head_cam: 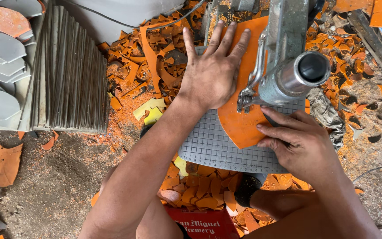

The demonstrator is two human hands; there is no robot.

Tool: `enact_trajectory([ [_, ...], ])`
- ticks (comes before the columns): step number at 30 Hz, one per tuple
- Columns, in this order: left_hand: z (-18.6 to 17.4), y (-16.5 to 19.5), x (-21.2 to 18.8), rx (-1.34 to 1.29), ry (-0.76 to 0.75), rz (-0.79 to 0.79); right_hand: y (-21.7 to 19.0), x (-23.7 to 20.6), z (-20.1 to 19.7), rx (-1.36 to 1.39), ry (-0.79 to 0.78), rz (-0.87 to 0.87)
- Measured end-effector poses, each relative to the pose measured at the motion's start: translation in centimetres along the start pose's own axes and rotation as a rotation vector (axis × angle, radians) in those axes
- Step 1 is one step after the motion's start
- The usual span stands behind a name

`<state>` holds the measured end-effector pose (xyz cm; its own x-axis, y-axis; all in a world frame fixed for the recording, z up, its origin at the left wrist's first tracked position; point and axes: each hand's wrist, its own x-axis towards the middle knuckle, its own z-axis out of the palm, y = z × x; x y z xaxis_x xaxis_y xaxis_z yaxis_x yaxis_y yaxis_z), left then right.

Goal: The person uses a vertical cutting machine to cut orange rubber sheets into curved shapes. They guide the material with both hands along a grid mat, repeatedly repositioning the sheet to follow the cut line. Cut pieces and offcuts accumulate on the floor.

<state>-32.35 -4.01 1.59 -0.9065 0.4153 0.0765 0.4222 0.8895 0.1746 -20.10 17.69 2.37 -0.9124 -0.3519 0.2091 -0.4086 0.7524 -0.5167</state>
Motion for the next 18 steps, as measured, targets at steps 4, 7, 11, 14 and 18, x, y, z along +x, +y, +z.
enact_trajectory([
  [4,-0.1,0.0,0.2,-0.023,0.007,-0.007,-0.2,0.2,0.1,0.019,0.016,-0.012],
  [7,0.0,-0.1,0.6,-0.012,0.011,-0.014,-0.2,0.3,0.2,0.021,0.009,0.009],
  [11,0.6,-0.3,1.2,-0.007,0.034,-0.016,0.4,0.8,0.5,0.011,0.038,-0.024],
  [14,0.9,-0.4,1.5,0.000,0.044,-0.017,0.6,0.9,0.6,0.012,0.033,0.010],
  [18,0.8,-0.4,1.8,-0.007,0.056,-0.022,0.7,0.9,0.7,-0.039,0.048,0.007],
])
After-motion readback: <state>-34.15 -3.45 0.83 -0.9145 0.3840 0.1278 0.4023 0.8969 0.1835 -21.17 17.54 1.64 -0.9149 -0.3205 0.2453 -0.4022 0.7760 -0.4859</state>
